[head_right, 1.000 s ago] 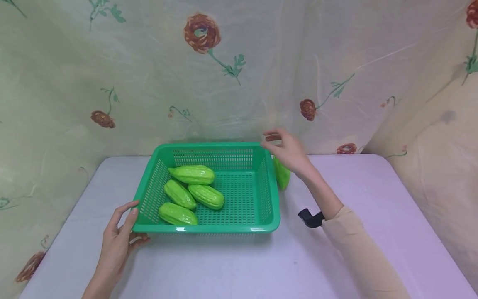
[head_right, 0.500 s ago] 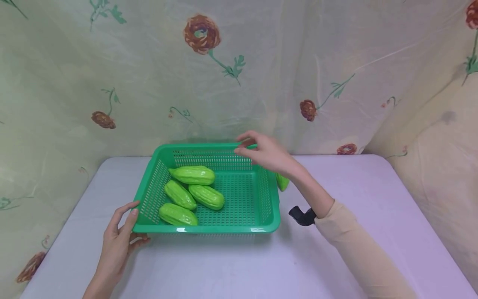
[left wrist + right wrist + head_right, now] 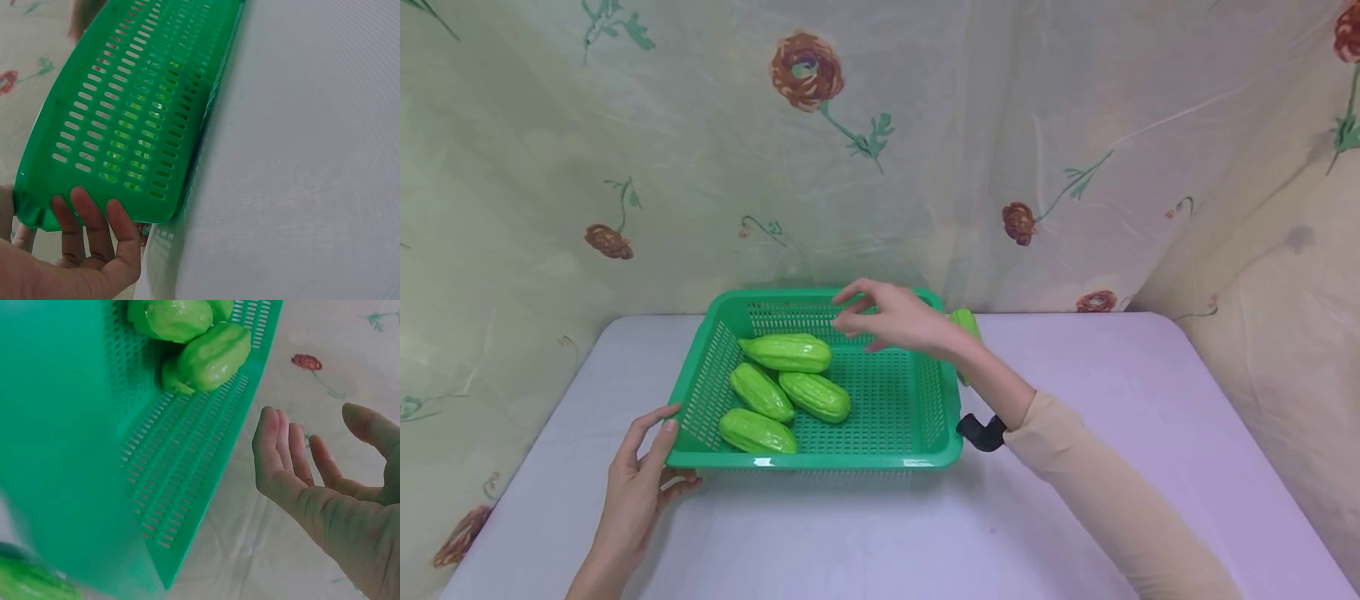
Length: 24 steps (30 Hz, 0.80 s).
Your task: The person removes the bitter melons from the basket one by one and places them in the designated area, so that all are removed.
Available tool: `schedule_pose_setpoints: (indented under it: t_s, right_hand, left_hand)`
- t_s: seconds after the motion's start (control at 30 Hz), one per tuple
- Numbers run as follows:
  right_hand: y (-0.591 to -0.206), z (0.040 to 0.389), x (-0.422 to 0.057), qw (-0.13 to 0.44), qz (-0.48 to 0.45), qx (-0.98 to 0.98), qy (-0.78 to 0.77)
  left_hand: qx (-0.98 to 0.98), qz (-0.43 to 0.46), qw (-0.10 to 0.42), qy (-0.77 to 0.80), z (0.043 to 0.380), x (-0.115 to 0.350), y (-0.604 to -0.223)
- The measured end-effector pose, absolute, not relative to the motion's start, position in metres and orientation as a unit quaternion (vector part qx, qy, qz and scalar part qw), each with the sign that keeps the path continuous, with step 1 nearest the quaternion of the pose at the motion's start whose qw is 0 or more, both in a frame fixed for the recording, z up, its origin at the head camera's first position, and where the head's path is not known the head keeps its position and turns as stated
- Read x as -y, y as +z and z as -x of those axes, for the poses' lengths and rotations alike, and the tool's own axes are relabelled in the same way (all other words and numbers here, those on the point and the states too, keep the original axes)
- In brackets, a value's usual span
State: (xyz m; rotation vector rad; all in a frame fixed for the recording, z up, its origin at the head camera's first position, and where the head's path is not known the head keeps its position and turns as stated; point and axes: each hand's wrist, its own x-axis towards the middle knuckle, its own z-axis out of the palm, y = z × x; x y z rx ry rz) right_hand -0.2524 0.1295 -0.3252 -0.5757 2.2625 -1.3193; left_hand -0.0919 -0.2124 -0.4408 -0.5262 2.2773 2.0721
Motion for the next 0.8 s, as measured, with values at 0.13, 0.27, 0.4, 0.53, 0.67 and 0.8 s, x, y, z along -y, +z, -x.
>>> schedule_pose_setpoints:
  t_s: [0.13,0.27,0.4,0.53,0.67,0.8]
  right_hand:
    - [-0.326,0.254,-0.121,0.238,0.215,-0.816,-0.481]
    - [-0.327,0.257,-0.112,0.249,0.215,-0.811,-0.484]
    - [-0.328,0.262,-0.101,0.252,0.217,-0.811,-0.482]
    - [-0.330,0.268,-0.091,0.262,0.219,-0.803,-0.489]
    - [-0.335,0.277,-0.086,0.278,0.213,-0.788,-0.506]
    - [-0.342,0.285,-0.082,0.289,0.206,-0.778,-0.519]
  left_hand:
    - [-0.728,0.168,0.007,0.664,0.092,0.213,-0.441]
    - [-0.727,0.167,0.007,0.666,0.091,0.213,-0.441]
    - [-0.726,0.167,0.005,0.667,0.091,0.213,-0.441]
    - [-0.724,0.165,0.001,0.670,0.091,0.212,-0.439]
    - [-0.721,0.163,0.001,0.674,0.091,0.211,-0.438]
    - [-0.718,0.161,0.002,0.677,0.091,0.211,-0.438]
